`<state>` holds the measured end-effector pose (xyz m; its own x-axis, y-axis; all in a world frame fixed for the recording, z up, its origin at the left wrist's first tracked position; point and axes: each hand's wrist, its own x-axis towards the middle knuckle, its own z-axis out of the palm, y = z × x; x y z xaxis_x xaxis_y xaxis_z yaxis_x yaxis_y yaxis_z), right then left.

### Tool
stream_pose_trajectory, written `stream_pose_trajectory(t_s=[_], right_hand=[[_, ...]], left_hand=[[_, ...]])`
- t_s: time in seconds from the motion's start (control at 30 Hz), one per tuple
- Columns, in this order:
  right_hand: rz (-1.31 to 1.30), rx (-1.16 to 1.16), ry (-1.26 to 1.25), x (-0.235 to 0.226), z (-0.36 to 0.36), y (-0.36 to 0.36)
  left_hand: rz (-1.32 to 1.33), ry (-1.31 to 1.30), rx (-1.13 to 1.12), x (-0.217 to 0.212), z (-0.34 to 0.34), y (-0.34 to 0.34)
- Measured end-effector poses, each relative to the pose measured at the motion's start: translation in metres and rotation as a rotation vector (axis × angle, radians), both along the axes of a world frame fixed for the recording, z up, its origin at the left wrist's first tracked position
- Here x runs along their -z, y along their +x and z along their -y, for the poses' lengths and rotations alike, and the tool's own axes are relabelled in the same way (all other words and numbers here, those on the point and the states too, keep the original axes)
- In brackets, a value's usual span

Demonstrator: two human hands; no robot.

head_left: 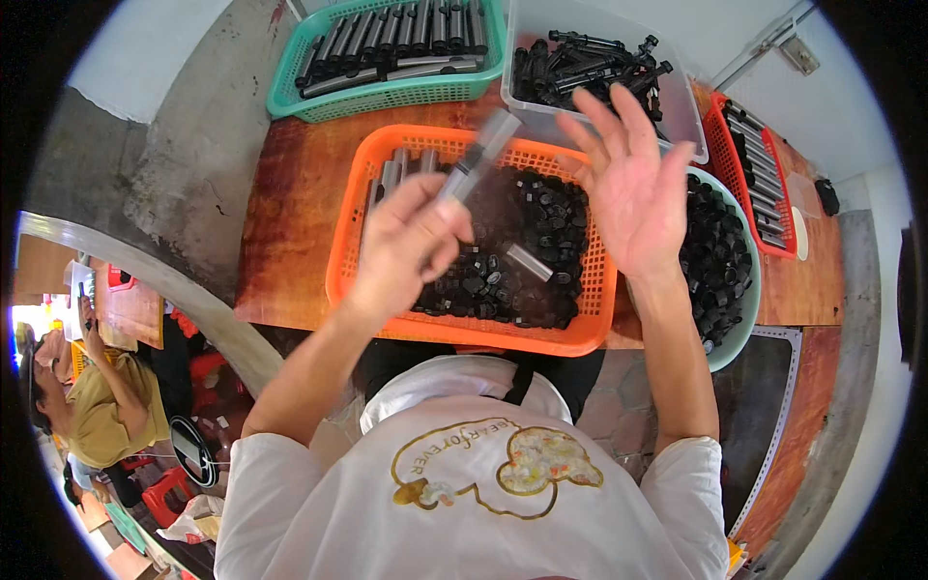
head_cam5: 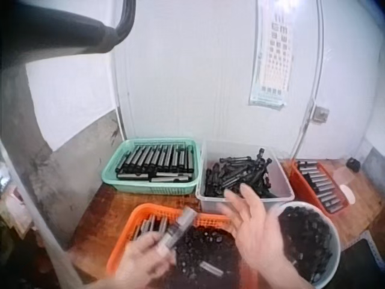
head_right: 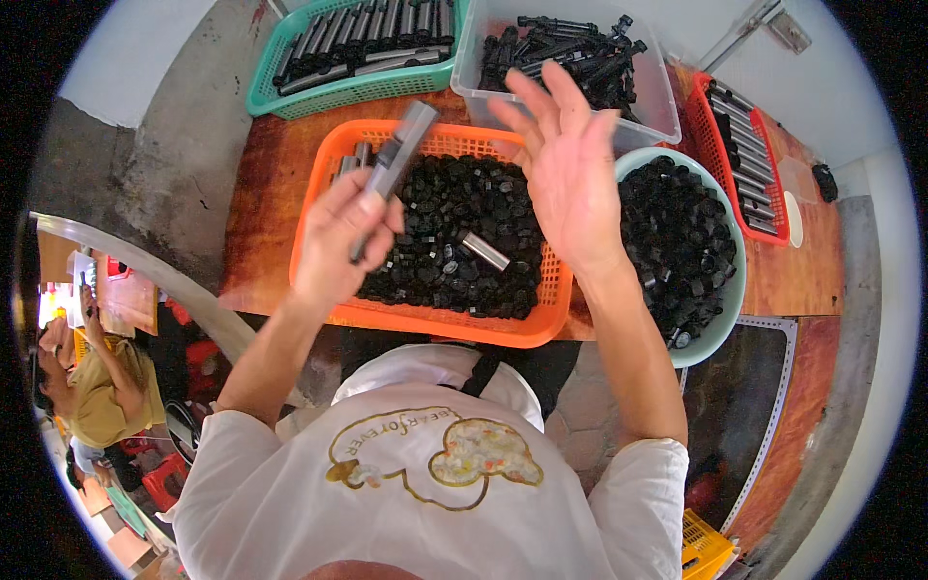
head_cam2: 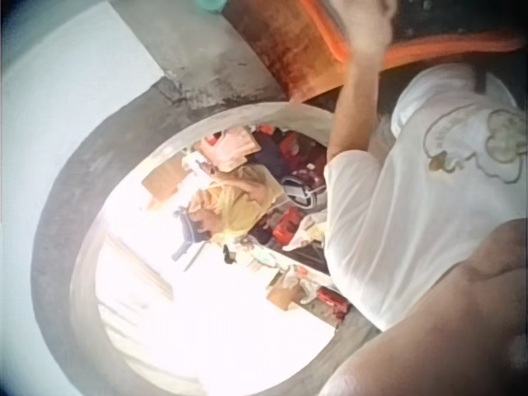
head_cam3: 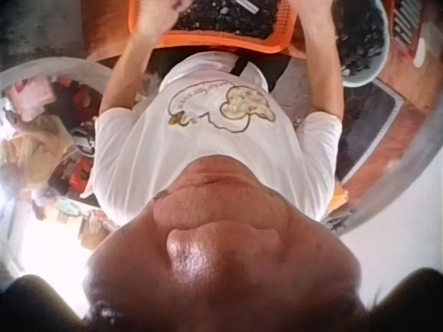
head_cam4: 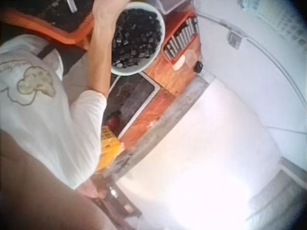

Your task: The person repeatedly picks up cylindrical metal rods and black plastic caps, then presses the caps onto the rod ends. The person handles the parts one at a time, rotating the rods and caps to align them before seating the caps. The assembled units are placed back into the orange basket.

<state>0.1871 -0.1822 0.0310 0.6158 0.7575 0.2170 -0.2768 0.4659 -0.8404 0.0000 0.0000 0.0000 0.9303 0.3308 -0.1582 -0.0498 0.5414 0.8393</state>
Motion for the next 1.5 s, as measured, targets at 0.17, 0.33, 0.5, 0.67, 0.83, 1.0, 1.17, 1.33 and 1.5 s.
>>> stream_pose_trajectory(t_s=[0.17, 0.33, 0.5, 0.67, 0.83, 1.0, 1.17, 1.33, 1.5], right_hand=[[0.272, 0.065, -0.360, 0.007, 0.006, -0.016], [0.405, 0.057, -0.238, -0.001, -0.005, -0.012], [0.544, 0.031, -0.254, -0.017, -0.004, -0.007], [0.605, -0.049, -0.129, -0.028, -0.009, -0.011], [0.705, -0.079, -0.142, -0.035, -0.015, -0.010], [0.568, -0.101, -0.177, -0.033, -0.023, 0.006], [0.042, -0.195, 0.067, -0.037, -0.037, 0.012], [0.322, -0.188, -0.047, -0.035, -0.038, -0.018], [0.379, -0.103, -0.172, -0.019, -0.031, -0.026]], left_hand=[[0.197, -0.345, 0.029, 0.009, -0.004, 0.010], [0.255, -0.433, 0.217, 0.015, -0.011, 0.007], [0.277, -0.320, 0.275, 0.019, -0.015, 0.003], [0.279, -0.249, 0.301, 0.023, -0.018, 0.003], [0.244, -0.243, 0.313, 0.025, -0.021, 0.002], [0.217, -0.181, 0.318, 0.027, -0.020, 0.001], [0.252, -0.215, 0.409, 0.032, -0.011, 0.002], [0.306, -0.075, 0.278, 0.029, 0.005, 0.009], [0.236, 0.152, 0.213, 0.022, 0.021, 0.019]])
